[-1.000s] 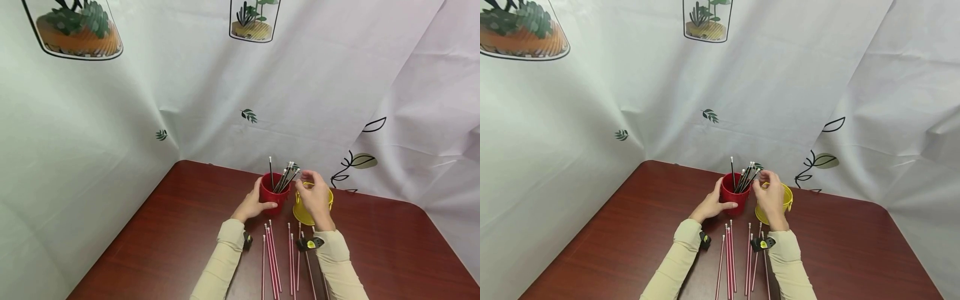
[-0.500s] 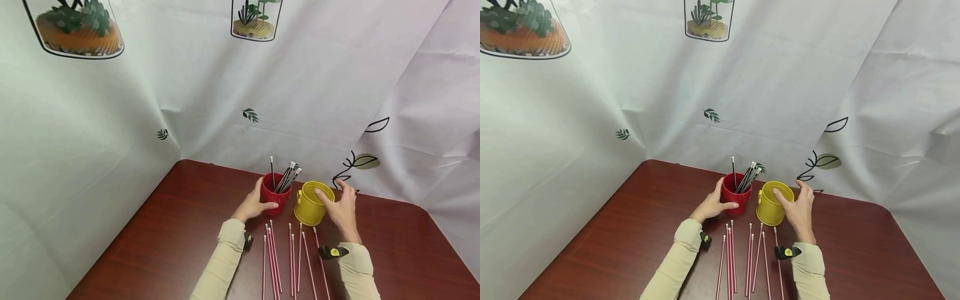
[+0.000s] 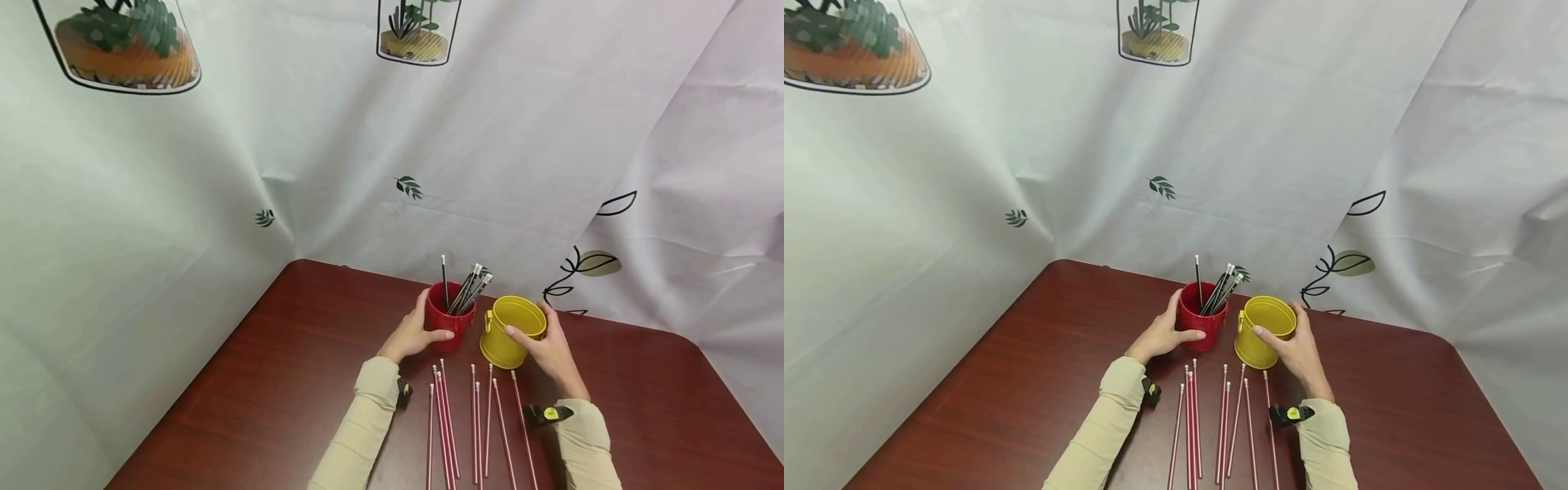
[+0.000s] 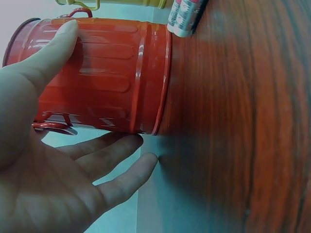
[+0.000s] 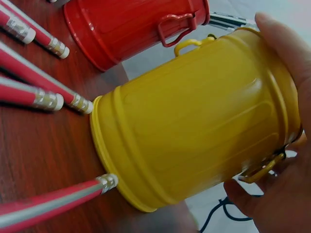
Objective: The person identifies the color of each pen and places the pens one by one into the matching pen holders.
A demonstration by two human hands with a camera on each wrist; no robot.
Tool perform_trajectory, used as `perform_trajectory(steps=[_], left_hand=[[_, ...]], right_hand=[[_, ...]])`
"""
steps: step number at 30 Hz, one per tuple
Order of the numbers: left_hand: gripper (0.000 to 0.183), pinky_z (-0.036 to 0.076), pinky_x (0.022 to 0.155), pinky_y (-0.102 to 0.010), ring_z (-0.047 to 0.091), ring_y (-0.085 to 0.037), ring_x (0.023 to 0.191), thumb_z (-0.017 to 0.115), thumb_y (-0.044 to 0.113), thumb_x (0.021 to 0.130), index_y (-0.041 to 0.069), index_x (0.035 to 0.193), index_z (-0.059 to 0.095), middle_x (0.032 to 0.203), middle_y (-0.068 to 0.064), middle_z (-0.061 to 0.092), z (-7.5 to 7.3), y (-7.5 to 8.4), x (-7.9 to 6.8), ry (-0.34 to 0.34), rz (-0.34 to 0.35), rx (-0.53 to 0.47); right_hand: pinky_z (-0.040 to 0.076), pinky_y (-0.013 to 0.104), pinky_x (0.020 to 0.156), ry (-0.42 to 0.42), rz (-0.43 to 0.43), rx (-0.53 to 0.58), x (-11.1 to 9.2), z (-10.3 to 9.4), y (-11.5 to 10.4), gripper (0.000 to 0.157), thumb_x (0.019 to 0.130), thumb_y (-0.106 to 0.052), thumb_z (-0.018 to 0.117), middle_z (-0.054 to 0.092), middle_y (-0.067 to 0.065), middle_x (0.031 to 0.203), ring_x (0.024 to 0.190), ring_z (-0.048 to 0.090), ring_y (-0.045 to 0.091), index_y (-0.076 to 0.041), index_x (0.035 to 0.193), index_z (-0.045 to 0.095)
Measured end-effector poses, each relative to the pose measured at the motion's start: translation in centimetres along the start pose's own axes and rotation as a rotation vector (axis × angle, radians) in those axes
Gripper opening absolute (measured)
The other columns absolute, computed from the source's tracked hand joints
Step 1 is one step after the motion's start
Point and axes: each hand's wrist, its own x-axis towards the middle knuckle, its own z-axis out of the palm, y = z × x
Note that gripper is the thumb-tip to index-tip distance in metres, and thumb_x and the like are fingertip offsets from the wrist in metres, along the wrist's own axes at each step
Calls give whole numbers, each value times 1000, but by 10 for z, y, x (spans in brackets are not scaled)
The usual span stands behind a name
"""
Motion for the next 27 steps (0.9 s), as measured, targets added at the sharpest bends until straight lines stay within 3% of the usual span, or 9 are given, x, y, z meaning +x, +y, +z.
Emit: perform_trajectory(steps=[4, 9, 13, 17, 20, 22, 24, 27], left_hand=[[95, 39, 97, -46, 44, -22, 123, 75, 40, 73, 32, 144, 12, 138, -1, 42, 1, -1, 0, 0, -11, -2], [107, 35, 99, -51, 37, -28, 128, 74, 44, 72, 28, 147, -1, 144, -6, 35, 2, -2, -1, 1, -73, -2], [115, 30, 102, -54, 26, -35, 134, 73, 47, 71, 17, 147, -7, 148, -15, 26, -5, 3, -5, -8, -165, 42], [112, 29, 100, -58, 21, -45, 131, 75, 46, 69, 3, 146, 7, 145, -25, 25, -20, 21, -17, -50, -326, 169], [96, 37, 94, -56, 37, -44, 120, 76, 42, 68, -4, 138, 30, 132, -25, 40, -30, 38, -29, -105, -435, 305], [76, 45, 85, -51, 50, -39, 104, 76, 37, 70, -5, 125, 46, 115, -21, 52, -32, 48, -36, -149, -476, 347], [53, 51, 71, -44, 57, -34, 85, 76, 30, 70, -2, 107, 54, 96, -16, 57, -31, 58, -44, -195, -485, 334], [29, 51, 54, -37, 59, -30, 64, 74, 18, 71, 2, 85, 54, 76, -10, 53, -24, 68, -55, -261, -476, 278]], right_hand=[[39, 10, 80, 6, -9, 20, -1, 3, 4, 87, 81, -28, 69, 40, 17, 129, 109, 46, 24, -10, 145, 13], [40, 11, 80, 33, -11, 29, 0, 5, 7, 85, 81, -28, 70, 42, 15, 128, 106, 46, 22, -10, 144, 16], [39, 12, 80, 36, -5, 32, 0, 8, 8, 86, 80, -29, 71, 42, 15, 128, 108, 46, 23, -11, 144, 17], [40, 18, 84, 34, 1, 10, 1, 11, 8, 86, 79, -32, 71, 43, 15, 128, 109, 47, 24, -13, 144, 17], [40, 25, 86, 34, 7, -3, 2, 11, 9, 86, 79, -34, 71, 43, 14, 128, 110, 47, 25, -13, 144, 18], [40, 26, 86, 36, 8, -6, 2, 10, 9, 87, 79, -34, 71, 43, 15, 129, 110, 47, 25, -13, 144, 18], [40, 26, 86, 42, 4, -11, 2, 8, 8, 87, 79, -34, 71, 42, 15, 129, 110, 47, 25, -13, 144, 17], [40, 23, 85, 45, -1, -18, 3, 4, 8, 87, 79, -33, 71, 42, 15, 130, 110, 46, 25, -12, 144, 17]])
